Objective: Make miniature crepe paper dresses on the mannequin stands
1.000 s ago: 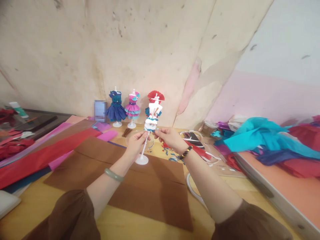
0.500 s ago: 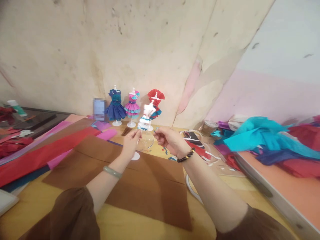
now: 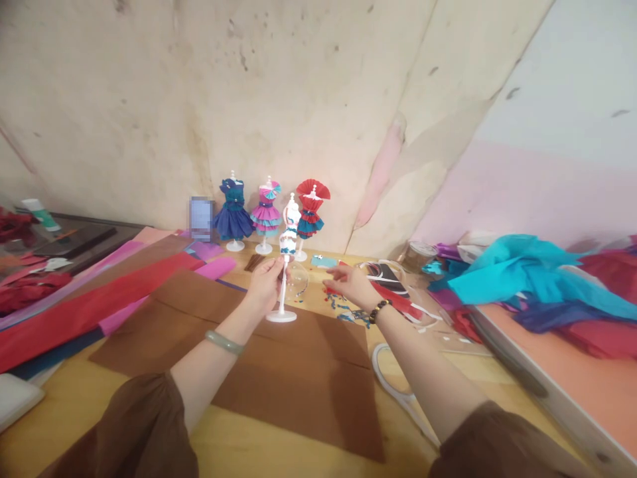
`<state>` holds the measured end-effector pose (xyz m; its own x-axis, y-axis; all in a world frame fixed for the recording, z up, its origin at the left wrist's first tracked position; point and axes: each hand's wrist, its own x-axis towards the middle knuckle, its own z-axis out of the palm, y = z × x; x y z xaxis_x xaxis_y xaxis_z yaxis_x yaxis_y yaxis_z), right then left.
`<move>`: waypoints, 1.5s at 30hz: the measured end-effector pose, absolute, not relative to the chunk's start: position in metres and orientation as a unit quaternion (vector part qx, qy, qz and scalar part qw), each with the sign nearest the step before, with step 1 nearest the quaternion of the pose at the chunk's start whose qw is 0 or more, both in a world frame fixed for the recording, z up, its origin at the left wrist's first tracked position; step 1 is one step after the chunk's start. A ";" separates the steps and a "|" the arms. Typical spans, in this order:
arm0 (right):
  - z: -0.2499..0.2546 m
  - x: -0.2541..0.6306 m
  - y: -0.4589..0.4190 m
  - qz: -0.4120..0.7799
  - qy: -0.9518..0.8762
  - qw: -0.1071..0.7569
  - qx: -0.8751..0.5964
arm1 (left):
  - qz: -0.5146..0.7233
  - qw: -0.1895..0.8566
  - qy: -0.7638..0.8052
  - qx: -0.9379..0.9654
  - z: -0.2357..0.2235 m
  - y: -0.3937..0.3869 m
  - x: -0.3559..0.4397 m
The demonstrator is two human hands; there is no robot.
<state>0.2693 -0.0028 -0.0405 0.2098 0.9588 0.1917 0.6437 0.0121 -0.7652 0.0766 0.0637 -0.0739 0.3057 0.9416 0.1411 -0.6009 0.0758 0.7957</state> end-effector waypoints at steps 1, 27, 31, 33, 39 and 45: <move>-0.036 0.260 -0.003 0.205 -0.602 0.397 -0.662 | 0.547 0.699 0.218 0.406 -0.074 0.063 0.077; -0.018 0.176 -0.010 0.135 -0.617 0.513 -0.582 | 0.616 0.607 0.245 0.439 -0.072 0.051 0.083; -0.030 0.203 -0.012 0.105 -0.627 0.510 -0.580 | 0.639 0.632 0.259 0.354 -0.068 0.063 0.076; -0.037 0.230 -0.007 0.124 -0.586 0.501 -0.625 | 0.628 0.657 0.258 0.329 -0.068 0.068 0.074; -0.054 0.271 -0.002 0.292 -0.537 0.425 -0.668 | 0.578 0.705 0.237 0.336 -0.072 0.068 0.080; -0.027 0.239 -0.007 0.486 -0.549 0.450 -0.509 | 0.461 0.773 0.147 0.409 -0.066 0.049 0.080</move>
<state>0.2385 -0.0070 -0.0270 -0.0766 0.9971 -0.0010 0.1216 0.0084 -0.9925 0.0803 0.0494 -0.0663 0.5317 0.8335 0.1502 -0.5929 0.2397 0.7688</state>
